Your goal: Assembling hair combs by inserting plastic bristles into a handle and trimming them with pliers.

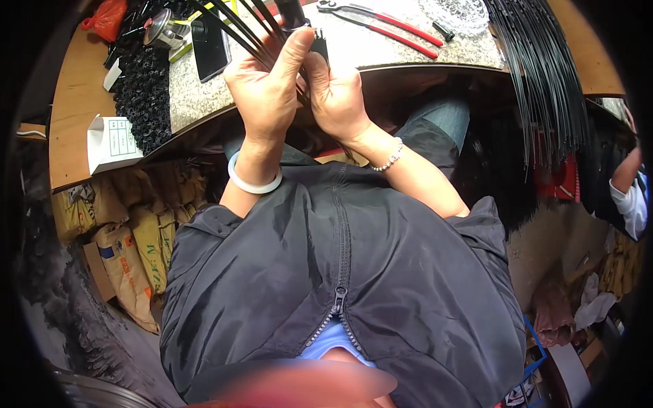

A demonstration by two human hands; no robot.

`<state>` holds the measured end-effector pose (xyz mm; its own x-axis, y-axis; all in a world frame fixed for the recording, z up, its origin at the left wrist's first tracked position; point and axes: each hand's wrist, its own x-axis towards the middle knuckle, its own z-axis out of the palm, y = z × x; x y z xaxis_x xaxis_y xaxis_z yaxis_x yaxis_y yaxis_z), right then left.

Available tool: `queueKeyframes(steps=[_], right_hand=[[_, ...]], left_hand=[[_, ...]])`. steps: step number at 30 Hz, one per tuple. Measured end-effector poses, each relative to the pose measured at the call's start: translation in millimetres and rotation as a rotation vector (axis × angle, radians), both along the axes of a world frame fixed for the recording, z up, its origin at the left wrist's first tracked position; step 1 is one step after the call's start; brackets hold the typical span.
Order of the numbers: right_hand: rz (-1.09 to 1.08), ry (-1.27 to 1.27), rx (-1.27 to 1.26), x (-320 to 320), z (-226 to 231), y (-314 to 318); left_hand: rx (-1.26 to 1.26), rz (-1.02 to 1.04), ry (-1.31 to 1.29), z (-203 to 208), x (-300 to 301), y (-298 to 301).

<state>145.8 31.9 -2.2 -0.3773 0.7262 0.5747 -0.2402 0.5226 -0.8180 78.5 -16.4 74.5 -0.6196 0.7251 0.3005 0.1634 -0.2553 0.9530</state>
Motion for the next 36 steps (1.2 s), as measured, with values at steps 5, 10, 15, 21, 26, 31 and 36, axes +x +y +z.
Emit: queueKeyframes(steps=[5,10,15,21,26,31,36], right_hand=[[0.21,0.463,-0.568,-0.8,9.9,-15.3],[0.262,0.406,-0.624,5.6,3.7,-8.5],[0.338,0.423,-0.664,5.4,10.1,-10.3],[0.448,0.315,-0.666,7.2,2.1,-0.9],[0.418,0.316,-0.659,5.6,6.7,-2.3],[0.407,0.398,-0.673,0.7,12.6,-1.8],[0.497,0.361,-0.809,-0.2,5.5,5.6]], left_hand=[[0.252,-0.183,-0.172,-35.7,-29.2,4.2],[0.182,-0.163,-0.167,-45.8,-33.8,1.3],[0.185,-0.152,-0.166,-49.7,-34.7,1.0],[0.264,-0.21,-0.218,-38.5,-25.0,4.3],[0.23,-0.237,-0.235,-46.1,-33.8,3.2],[0.267,-0.265,-0.277,-47.2,-34.8,1.2],[0.235,-0.263,-0.269,-43.6,-30.6,0.7]])
